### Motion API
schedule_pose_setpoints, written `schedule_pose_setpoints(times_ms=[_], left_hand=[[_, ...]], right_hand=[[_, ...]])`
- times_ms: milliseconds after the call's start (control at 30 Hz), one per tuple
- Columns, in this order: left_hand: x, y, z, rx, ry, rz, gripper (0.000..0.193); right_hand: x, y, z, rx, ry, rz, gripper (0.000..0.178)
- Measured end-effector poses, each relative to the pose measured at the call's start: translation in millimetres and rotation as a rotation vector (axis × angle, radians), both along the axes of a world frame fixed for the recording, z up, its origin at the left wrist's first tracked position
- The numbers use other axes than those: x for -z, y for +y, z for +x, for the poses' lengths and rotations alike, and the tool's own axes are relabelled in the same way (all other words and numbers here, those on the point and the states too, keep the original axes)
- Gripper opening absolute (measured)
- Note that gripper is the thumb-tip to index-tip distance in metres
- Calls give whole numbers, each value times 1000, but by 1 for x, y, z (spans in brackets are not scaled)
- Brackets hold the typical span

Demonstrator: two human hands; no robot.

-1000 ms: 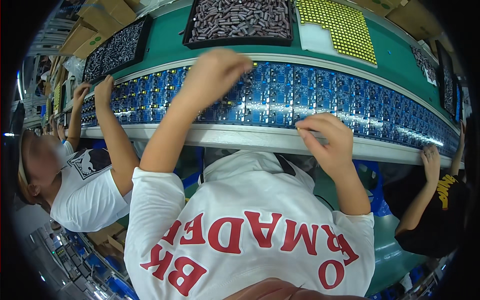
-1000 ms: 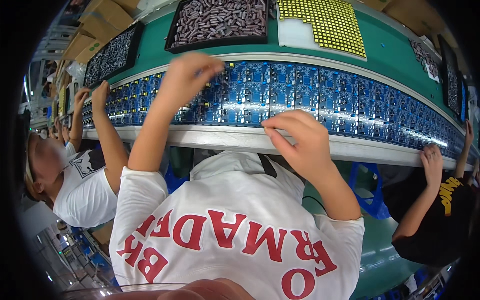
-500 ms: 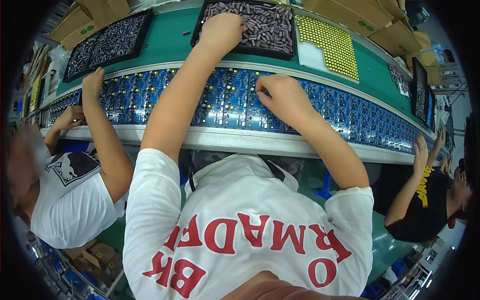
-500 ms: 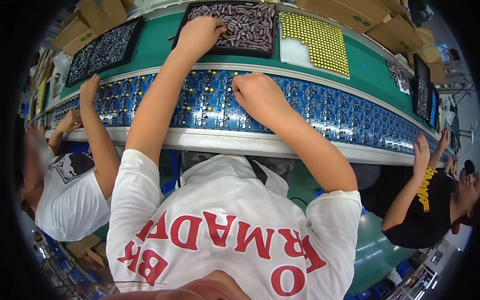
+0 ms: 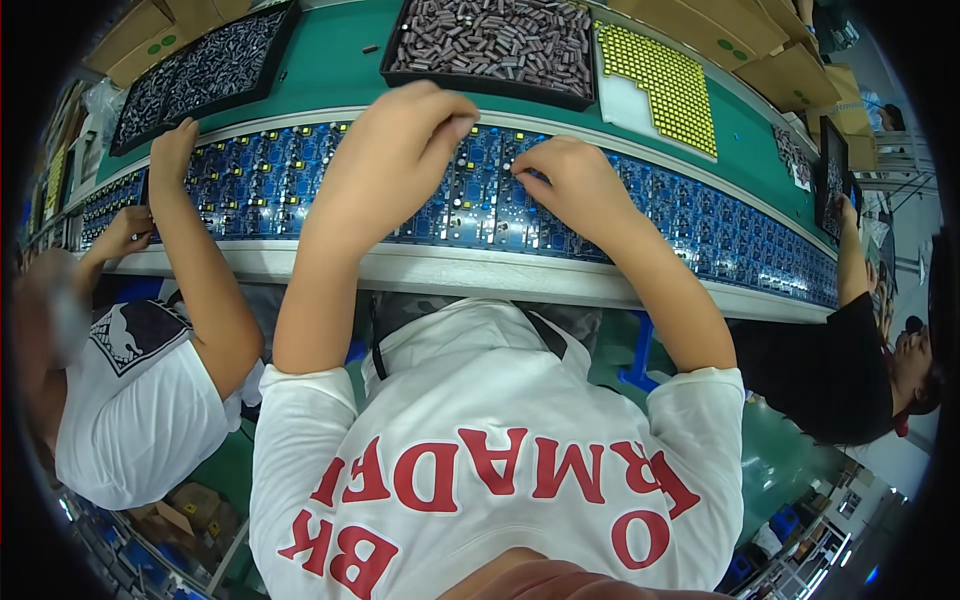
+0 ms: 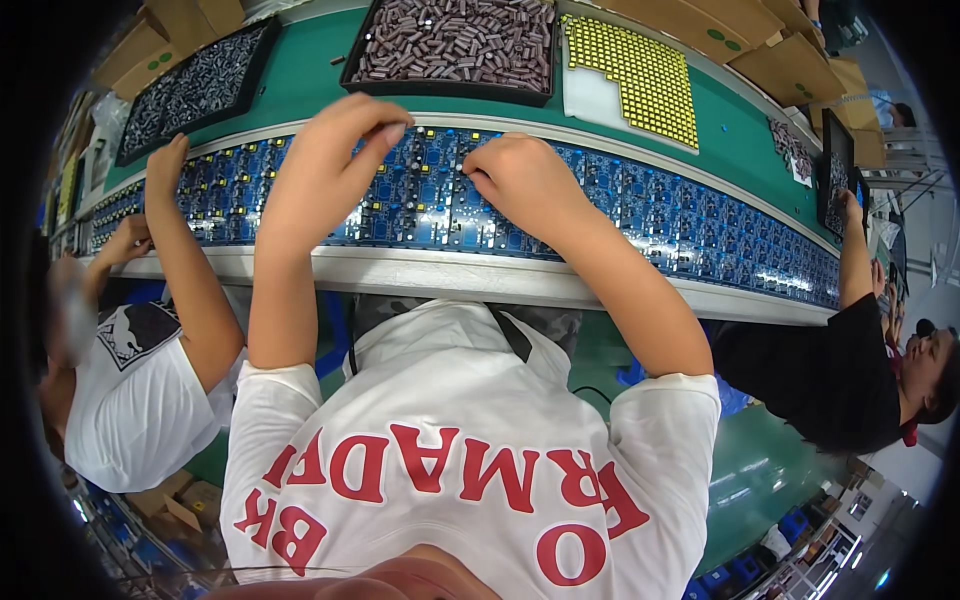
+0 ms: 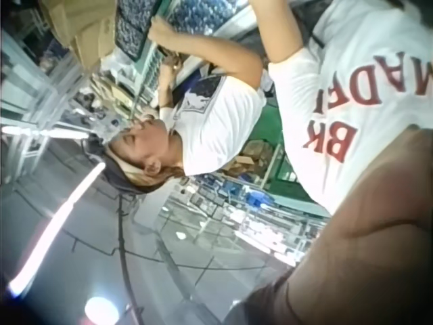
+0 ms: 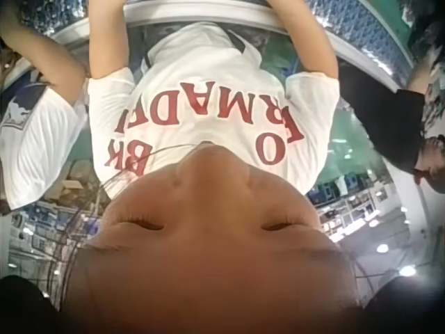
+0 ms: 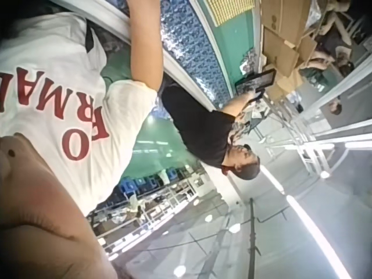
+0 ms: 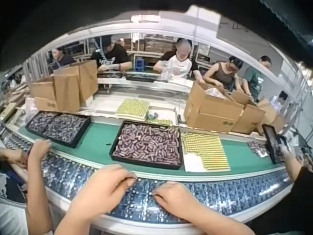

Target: Placing small electronic components onto a printed circuit board on an assembly line.

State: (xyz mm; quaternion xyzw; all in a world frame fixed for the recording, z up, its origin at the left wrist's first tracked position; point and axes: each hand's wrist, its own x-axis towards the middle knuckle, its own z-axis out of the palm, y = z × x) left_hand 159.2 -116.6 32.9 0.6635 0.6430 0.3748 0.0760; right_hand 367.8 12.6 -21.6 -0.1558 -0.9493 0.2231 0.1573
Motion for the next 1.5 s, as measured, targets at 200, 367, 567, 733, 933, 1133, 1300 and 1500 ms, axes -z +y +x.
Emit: schedule_pose_setpoints(times_ms=[200,367,567,733,933,1133,1300,1500], left_hand=[[17,-31,-4,-28,-134,-208,23],[25,-39,-8,37,-182,-202,25],[26,-41,-10,41,-246,-206,21],[22,-26,-5,137,-194,-219,21],[25,-28,15,208,-233,-239,20],[22,-37,17,220,-188,-212,19],[13,-42,20,232,-189,-218,19],[23,-38,14,187,-260,-151,18]], right_hand=[[-1,-4,4,25,-17,-4,12],[0,-2,8,12,27,36,11],[-74,-37,13,124,215,-776,10],[-167,-121,3,-439,488,-1350,18],[-194,-130,25,-494,531,-797,11],[-209,-144,59,-308,537,-799,11],[-247,-133,42,-364,352,-671,9],[-236,-142,76,-138,327,-208,15]])
